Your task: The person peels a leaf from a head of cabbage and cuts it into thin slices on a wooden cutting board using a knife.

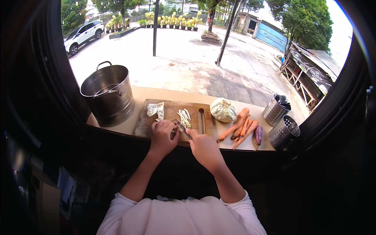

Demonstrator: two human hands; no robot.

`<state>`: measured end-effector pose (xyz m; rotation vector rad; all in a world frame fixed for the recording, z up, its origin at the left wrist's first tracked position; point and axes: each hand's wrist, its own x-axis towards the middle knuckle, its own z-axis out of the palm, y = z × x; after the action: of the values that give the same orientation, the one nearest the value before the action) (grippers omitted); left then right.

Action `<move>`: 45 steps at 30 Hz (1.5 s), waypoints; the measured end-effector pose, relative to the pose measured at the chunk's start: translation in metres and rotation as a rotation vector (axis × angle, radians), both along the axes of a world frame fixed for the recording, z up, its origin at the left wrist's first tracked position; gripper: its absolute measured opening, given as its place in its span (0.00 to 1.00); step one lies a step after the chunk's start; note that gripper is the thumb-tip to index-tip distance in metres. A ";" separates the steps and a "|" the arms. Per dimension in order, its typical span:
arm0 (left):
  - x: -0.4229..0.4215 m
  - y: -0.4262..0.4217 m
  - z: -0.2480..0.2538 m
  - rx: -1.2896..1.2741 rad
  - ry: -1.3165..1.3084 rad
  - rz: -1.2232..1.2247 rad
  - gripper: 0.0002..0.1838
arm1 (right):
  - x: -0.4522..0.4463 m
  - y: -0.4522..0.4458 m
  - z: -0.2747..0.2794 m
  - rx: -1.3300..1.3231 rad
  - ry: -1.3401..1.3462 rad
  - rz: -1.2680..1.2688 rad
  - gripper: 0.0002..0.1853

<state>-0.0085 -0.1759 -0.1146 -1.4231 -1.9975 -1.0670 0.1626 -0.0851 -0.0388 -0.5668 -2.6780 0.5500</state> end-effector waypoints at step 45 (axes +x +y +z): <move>-0.001 0.001 -0.003 0.025 -0.035 0.038 0.09 | -0.003 -0.028 -0.025 0.347 -0.162 -0.054 0.30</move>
<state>-0.0094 -0.1754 -0.1180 -1.3574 -2.0203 -1.1043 0.1597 -0.1134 -0.0634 -0.6004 -2.8089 0.0192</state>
